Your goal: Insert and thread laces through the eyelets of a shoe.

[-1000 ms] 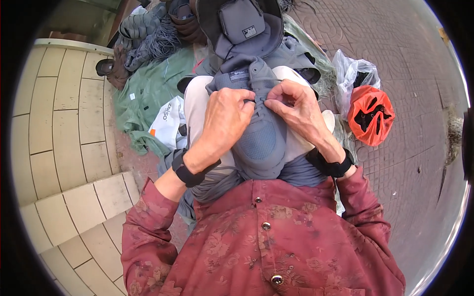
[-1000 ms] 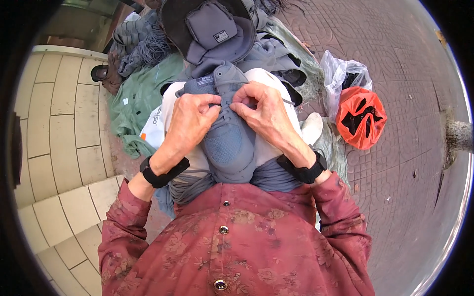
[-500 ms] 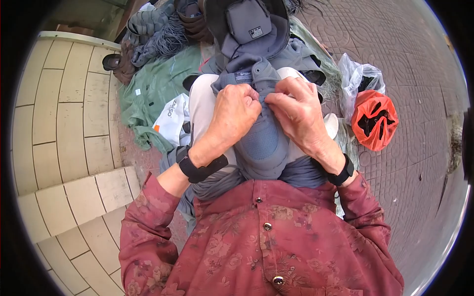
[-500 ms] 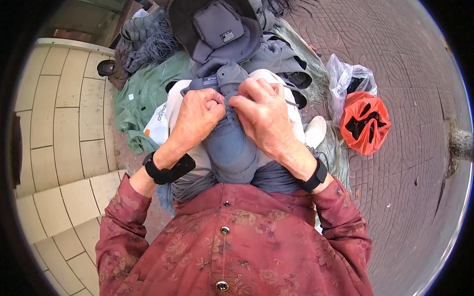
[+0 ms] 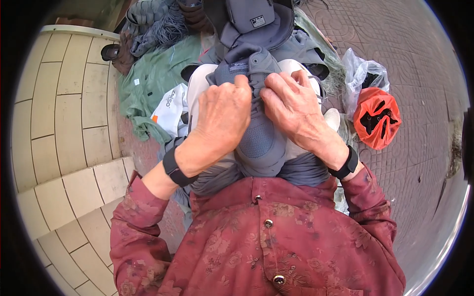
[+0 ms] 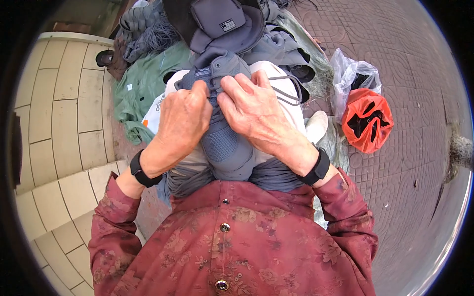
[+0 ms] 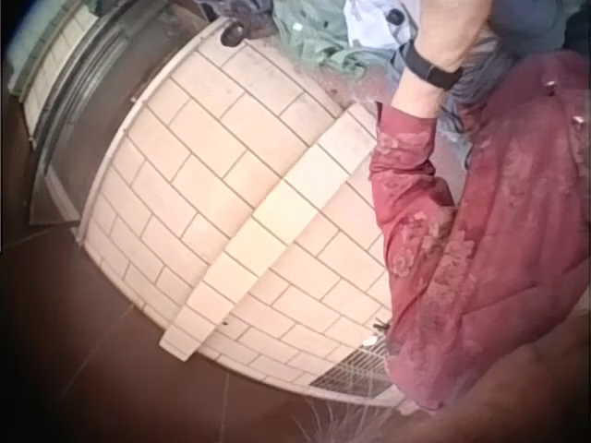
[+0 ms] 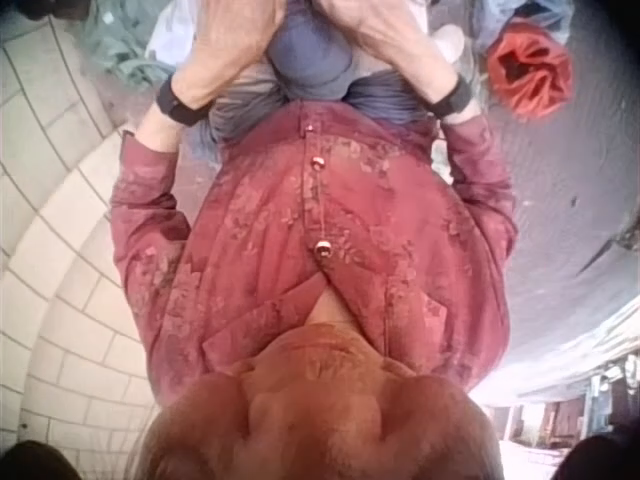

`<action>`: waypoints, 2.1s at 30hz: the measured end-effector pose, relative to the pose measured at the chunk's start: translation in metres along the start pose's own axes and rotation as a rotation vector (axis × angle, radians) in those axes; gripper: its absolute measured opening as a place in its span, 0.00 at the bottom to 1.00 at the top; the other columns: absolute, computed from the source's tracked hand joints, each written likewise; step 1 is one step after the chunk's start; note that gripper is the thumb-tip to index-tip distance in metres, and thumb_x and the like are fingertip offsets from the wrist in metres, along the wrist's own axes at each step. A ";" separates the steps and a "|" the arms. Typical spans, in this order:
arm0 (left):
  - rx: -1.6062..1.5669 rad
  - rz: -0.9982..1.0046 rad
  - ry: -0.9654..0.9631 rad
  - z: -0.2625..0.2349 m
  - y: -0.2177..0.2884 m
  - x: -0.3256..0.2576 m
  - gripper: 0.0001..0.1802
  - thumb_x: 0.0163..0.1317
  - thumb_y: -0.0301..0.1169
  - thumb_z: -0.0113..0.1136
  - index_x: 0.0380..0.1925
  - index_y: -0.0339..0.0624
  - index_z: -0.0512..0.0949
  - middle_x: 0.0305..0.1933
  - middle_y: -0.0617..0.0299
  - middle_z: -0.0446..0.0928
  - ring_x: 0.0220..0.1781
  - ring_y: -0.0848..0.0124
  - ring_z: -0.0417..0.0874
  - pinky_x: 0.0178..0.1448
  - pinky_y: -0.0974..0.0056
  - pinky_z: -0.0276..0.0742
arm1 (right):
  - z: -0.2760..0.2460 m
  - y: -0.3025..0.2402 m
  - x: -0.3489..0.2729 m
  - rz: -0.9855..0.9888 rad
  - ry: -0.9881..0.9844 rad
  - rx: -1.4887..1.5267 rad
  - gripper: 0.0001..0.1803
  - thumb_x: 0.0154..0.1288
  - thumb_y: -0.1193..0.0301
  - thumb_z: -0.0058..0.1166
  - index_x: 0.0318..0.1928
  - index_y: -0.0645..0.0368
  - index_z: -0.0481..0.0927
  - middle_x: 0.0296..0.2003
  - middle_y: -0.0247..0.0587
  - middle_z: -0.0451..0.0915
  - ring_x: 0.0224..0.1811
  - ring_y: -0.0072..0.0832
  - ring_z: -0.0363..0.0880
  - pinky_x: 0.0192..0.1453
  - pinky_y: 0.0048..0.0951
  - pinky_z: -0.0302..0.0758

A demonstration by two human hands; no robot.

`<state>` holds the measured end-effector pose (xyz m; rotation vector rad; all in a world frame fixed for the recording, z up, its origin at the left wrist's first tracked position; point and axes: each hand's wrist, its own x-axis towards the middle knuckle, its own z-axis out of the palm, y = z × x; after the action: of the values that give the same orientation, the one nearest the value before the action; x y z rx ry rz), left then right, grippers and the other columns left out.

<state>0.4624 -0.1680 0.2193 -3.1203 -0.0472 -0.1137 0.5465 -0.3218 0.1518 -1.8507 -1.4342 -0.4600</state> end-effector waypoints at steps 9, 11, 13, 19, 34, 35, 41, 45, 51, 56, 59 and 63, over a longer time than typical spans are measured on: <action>0.023 -0.111 0.074 -0.033 -0.077 -0.025 0.04 0.59 0.23 0.59 0.34 0.37 0.77 0.23 0.43 0.79 0.29 0.45 0.84 0.35 0.46 0.78 | -0.012 -0.002 0.013 0.068 -0.027 0.075 0.11 0.52 0.75 0.60 0.37 0.58 0.74 0.39 0.39 0.71 0.46 0.36 0.72 0.48 0.39 0.66; 0.023 -0.144 0.087 -0.034 -0.102 -0.034 0.05 0.59 0.24 0.60 0.34 0.36 0.76 0.24 0.41 0.80 0.30 0.43 0.84 0.36 0.45 0.80 | -0.013 0.000 0.014 0.126 -0.079 0.207 0.12 0.51 0.77 0.61 0.36 0.57 0.73 0.37 0.39 0.72 0.45 0.37 0.72 0.47 0.39 0.65; 0.039 -0.256 0.071 -0.031 -0.122 -0.042 0.05 0.60 0.24 0.58 0.34 0.35 0.79 0.25 0.41 0.81 0.31 0.43 0.85 0.37 0.43 0.79 | -0.014 0.001 0.016 0.142 -0.087 0.238 0.12 0.52 0.77 0.61 0.36 0.56 0.72 0.34 0.38 0.72 0.43 0.38 0.73 0.47 0.39 0.65; 0.027 -0.320 0.109 -0.017 -0.185 -0.063 0.05 0.59 0.24 0.57 0.33 0.33 0.79 0.26 0.38 0.80 0.32 0.41 0.84 0.37 0.44 0.79 | -0.020 0.000 0.028 0.330 -0.189 0.477 0.08 0.50 0.80 0.57 0.32 0.59 0.73 0.28 0.39 0.74 0.35 0.38 0.73 0.44 0.38 0.67; 0.078 -0.582 0.144 -0.027 -0.360 -0.178 0.09 0.64 0.28 0.53 0.34 0.31 0.76 0.22 0.44 0.74 0.25 0.51 0.78 0.32 0.50 0.71 | -0.030 0.017 0.047 0.442 -0.422 0.622 0.08 0.50 0.77 0.62 0.34 0.61 0.81 0.31 0.38 0.79 0.41 0.33 0.76 0.48 0.34 0.73; 0.073 -0.582 0.144 -0.028 -0.366 -0.184 0.09 0.64 0.28 0.53 0.34 0.31 0.76 0.22 0.44 0.74 0.25 0.51 0.78 0.32 0.50 0.71 | -0.027 0.017 0.046 0.453 -0.402 0.615 0.08 0.50 0.78 0.61 0.34 0.61 0.81 0.32 0.39 0.80 0.41 0.34 0.77 0.48 0.33 0.73; 0.247 -0.600 0.189 -0.039 -0.417 -0.227 0.10 0.65 0.29 0.53 0.35 0.30 0.76 0.25 0.43 0.75 0.28 0.52 0.79 0.35 0.51 0.72 | -0.022 0.014 0.041 0.543 -0.287 0.688 0.08 0.53 0.81 0.58 0.36 0.62 0.81 0.34 0.36 0.81 0.40 0.28 0.78 0.50 0.29 0.74; 0.222 -0.664 0.141 -0.056 -0.411 -0.218 0.10 0.65 0.29 0.53 0.38 0.31 0.76 0.28 0.43 0.77 0.31 0.50 0.79 0.38 0.51 0.74 | -0.018 0.018 0.022 0.796 -0.154 0.852 0.06 0.58 0.81 0.57 0.37 0.64 0.82 0.34 0.29 0.81 0.40 0.17 0.76 0.48 0.23 0.73; 0.036 -0.492 0.022 -0.037 -0.321 -0.149 0.12 0.62 0.27 0.57 0.45 0.33 0.78 0.36 0.45 0.81 0.35 0.51 0.82 0.41 0.52 0.76 | -0.019 0.010 0.012 0.977 -0.143 0.914 0.03 0.63 0.79 0.60 0.37 0.63 0.83 0.34 0.25 0.81 0.36 0.12 0.74 0.45 0.17 0.71; -0.716 -0.200 -0.096 -0.019 -0.141 -0.055 0.21 0.59 0.24 0.63 0.54 0.35 0.77 0.50 0.54 0.80 0.31 0.71 0.83 0.35 0.68 0.78 | -0.022 0.009 0.004 1.014 -0.104 0.949 0.03 0.63 0.79 0.60 0.37 0.62 0.83 0.34 0.26 0.81 0.38 0.12 0.76 0.46 0.17 0.72; -0.741 -0.055 -0.119 -0.013 -0.099 -0.050 0.19 0.59 0.24 0.65 0.51 0.34 0.78 0.47 0.56 0.81 0.28 0.70 0.82 0.34 0.68 0.77 | -0.025 0.007 0.001 0.991 -0.142 0.936 0.03 0.64 0.79 0.59 0.38 0.62 0.83 0.34 0.26 0.82 0.39 0.13 0.77 0.47 0.17 0.73; -0.602 0.114 -0.005 -0.007 -0.096 -0.049 0.13 0.58 0.24 0.67 0.43 0.34 0.80 0.35 0.53 0.79 0.29 0.62 0.80 0.34 0.62 0.75 | -0.026 0.004 -0.004 0.993 -0.139 0.937 0.03 0.64 0.79 0.59 0.38 0.62 0.83 0.34 0.27 0.82 0.38 0.13 0.78 0.47 0.18 0.73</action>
<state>0.4102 -0.0741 0.2248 -3.7119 0.2038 -0.1410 0.5530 -0.3437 0.1652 -1.5164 -0.4626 0.7252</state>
